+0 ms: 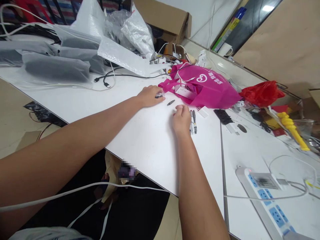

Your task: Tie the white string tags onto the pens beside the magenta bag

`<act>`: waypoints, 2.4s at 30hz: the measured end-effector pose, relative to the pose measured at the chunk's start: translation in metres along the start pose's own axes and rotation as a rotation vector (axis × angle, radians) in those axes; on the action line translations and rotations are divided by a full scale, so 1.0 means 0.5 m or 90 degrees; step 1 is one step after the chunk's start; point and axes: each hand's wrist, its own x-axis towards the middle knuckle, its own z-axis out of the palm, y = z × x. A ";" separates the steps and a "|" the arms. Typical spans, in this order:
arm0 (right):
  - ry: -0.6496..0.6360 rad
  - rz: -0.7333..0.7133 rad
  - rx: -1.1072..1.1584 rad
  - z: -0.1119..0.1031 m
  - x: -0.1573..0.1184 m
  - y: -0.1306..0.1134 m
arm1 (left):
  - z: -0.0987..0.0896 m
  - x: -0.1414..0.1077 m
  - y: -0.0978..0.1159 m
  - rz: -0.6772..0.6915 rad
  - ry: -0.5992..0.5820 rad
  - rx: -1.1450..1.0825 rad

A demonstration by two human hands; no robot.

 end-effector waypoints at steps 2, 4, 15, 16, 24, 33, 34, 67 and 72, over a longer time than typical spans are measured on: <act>0.022 0.011 -0.101 -0.002 -0.004 -0.010 | 0.002 0.000 0.000 -0.004 0.005 0.011; 0.011 0.007 -0.192 0.001 -0.006 -0.021 | 0.003 0.000 0.002 -0.011 0.010 0.016; -0.065 -0.033 -0.280 0.080 0.078 -0.057 | 0.013 0.015 0.000 -0.025 0.033 0.013; -0.071 -0.042 -0.281 0.084 0.081 -0.059 | 0.014 0.016 0.000 -0.026 0.035 0.016; -0.077 -0.061 -0.228 0.083 0.079 -0.052 | 0.010 0.013 0.006 -0.032 0.029 0.031; -0.066 -0.031 -0.135 0.071 0.060 -0.044 | 0.006 0.012 0.009 -0.031 0.029 0.045; -0.072 -0.028 -0.124 0.068 0.057 -0.043 | 0.005 0.011 0.010 -0.032 0.028 0.048; -0.052 0.477 0.858 -0.049 0.005 -0.106 | 0.052 -0.033 0.131 0.215 0.113 -0.307; -0.112 0.475 0.880 -0.039 0.002 -0.104 | 0.061 -0.033 0.140 0.153 0.117 -0.396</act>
